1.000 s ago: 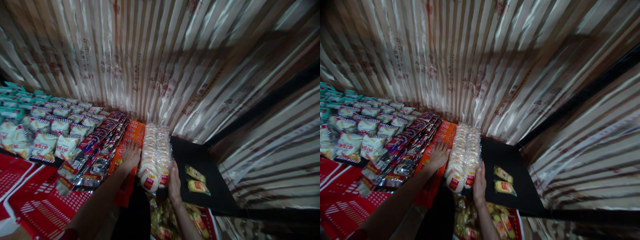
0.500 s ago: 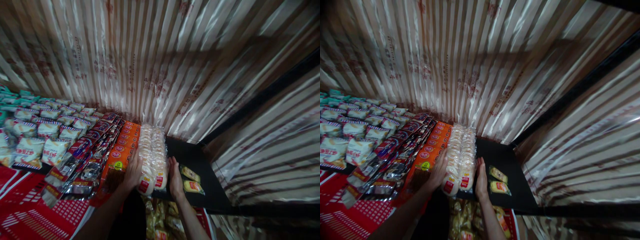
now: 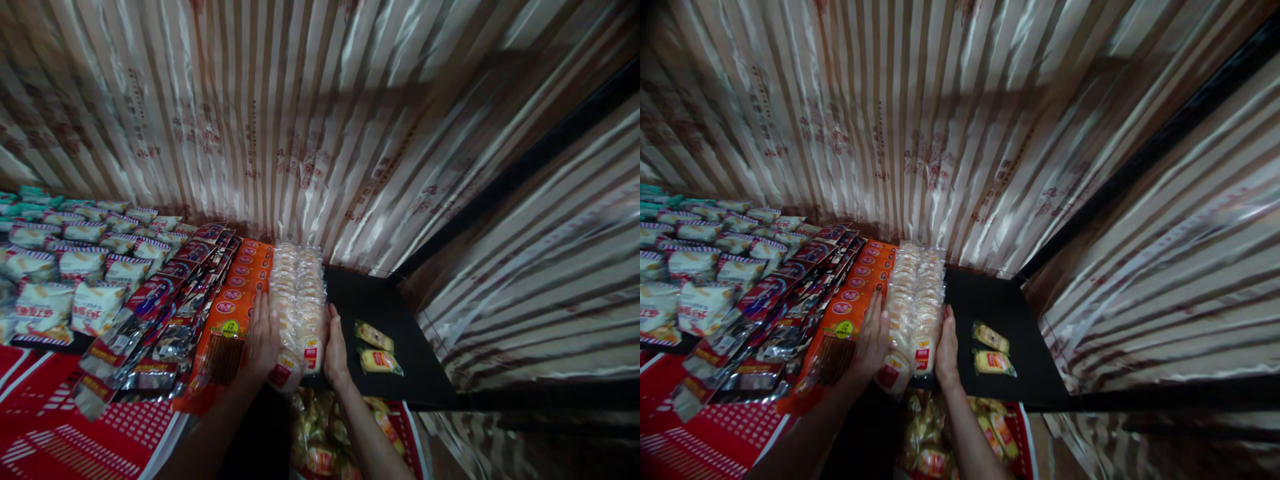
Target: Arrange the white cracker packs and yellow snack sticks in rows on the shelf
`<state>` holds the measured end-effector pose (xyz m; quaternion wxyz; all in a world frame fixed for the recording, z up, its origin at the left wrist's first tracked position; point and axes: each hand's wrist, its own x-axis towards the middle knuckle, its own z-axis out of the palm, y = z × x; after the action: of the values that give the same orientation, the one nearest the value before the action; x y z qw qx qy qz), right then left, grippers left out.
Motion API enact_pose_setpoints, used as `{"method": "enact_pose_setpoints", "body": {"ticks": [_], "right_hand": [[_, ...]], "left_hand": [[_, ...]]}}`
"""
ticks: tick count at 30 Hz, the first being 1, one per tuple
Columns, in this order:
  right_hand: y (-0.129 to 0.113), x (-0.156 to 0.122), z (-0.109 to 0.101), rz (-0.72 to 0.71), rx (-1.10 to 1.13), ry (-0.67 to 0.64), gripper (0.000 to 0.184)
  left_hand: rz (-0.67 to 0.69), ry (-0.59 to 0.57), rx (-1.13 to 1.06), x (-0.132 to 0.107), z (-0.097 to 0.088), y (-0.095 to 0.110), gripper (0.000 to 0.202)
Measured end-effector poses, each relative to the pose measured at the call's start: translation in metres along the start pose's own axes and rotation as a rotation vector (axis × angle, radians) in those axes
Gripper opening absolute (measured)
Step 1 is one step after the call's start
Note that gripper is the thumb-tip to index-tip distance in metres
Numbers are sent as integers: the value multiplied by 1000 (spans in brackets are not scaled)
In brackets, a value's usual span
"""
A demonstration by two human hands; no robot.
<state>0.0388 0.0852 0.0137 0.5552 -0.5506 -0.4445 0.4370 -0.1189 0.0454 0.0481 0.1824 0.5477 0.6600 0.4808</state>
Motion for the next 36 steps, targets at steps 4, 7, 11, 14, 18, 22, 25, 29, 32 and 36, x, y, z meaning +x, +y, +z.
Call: {"method": "enact_pose_setpoints", "body": {"ticks": [4,7,11,14,18,22,25,29,32,36], "right_hand": [[1,-1,-4,74,153,61,74],[1,-3,-8,63,139,81,73],[3,-5,-10,39,55,69,71],[5,-4,-10,28,17,63,71],[4,-4,-9,30,-36,59,71],[-4,-11,-10,12,-144,23,70],[-10,-16,-10,-5,-227,-3,67],[-15,-18,-9,-9,-278,40,67],[-19,-21,-7,12,-241,65,67],[-16,-32,-14,0,-247,90,71]], "left_hand": [[201,126,59,-40,-12,9,56],[247,74,172,-81,-12,13,62],[294,-31,307,-109,-3,10,76],[288,-47,357,-107,5,4,72],[218,-18,344,-98,14,0,69],[148,24,301,-94,20,1,67],[105,52,287,-91,25,3,65],[97,78,287,-89,31,5,64],[117,99,304,-88,33,4,64],[95,91,266,-88,32,3,64]]}}
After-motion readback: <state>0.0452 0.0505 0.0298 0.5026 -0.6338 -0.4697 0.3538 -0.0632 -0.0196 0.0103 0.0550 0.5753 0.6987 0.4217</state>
